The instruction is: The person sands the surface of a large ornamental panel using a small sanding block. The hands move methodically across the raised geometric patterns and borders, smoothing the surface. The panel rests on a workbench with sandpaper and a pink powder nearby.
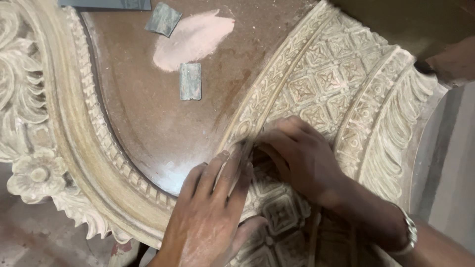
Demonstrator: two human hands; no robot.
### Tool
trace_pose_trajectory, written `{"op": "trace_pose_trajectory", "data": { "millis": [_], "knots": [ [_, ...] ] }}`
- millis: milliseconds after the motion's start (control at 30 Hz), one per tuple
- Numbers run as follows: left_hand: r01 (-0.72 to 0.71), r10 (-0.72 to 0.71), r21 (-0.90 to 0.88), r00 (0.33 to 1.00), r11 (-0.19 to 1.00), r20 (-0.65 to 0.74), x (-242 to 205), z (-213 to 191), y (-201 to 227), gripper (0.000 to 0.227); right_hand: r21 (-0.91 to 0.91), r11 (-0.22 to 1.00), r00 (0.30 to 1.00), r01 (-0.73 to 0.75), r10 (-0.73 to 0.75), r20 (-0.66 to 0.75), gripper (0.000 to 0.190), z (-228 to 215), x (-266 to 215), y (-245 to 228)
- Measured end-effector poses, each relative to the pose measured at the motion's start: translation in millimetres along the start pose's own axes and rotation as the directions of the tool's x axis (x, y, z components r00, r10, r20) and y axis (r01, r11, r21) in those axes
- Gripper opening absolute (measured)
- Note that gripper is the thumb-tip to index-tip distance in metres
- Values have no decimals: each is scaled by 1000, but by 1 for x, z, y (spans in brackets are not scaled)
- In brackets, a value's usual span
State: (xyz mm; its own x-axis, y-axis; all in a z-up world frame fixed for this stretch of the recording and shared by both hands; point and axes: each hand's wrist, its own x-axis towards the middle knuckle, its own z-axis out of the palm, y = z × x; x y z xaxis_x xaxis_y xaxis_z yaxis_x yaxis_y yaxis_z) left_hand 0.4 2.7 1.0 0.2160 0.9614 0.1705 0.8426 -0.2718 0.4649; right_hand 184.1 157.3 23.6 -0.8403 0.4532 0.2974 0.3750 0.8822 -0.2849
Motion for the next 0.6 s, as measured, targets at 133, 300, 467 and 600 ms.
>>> {"op": "trace_pose_trajectory", "data": {
  "millis": [133, 300, 467, 600],
  "knots": [
    [24, -24, 13, 1000, 1000, 20, -1, 0, 0, 75, -26, 996, 970, -81, 85, 229, 16, 5, -6, 5],
    [55, -55, -2, 996, 998, 69, 0, -5, -1, 78, -135, 989, 963, -52, 86, 255, 19, -4, 8, -7],
    [57, -56, -37, 998, 998, 7, 1, -7, 2, 77, -146, 986, 950, -78, 118, 288, 14, -10, 16, -11],
    [48, -50, -50, 998, 998, -35, 0, -8, 1, 71, -75, 924, 802, -375, 364, 474, 13, -27, 15, 2]
  ]
}}
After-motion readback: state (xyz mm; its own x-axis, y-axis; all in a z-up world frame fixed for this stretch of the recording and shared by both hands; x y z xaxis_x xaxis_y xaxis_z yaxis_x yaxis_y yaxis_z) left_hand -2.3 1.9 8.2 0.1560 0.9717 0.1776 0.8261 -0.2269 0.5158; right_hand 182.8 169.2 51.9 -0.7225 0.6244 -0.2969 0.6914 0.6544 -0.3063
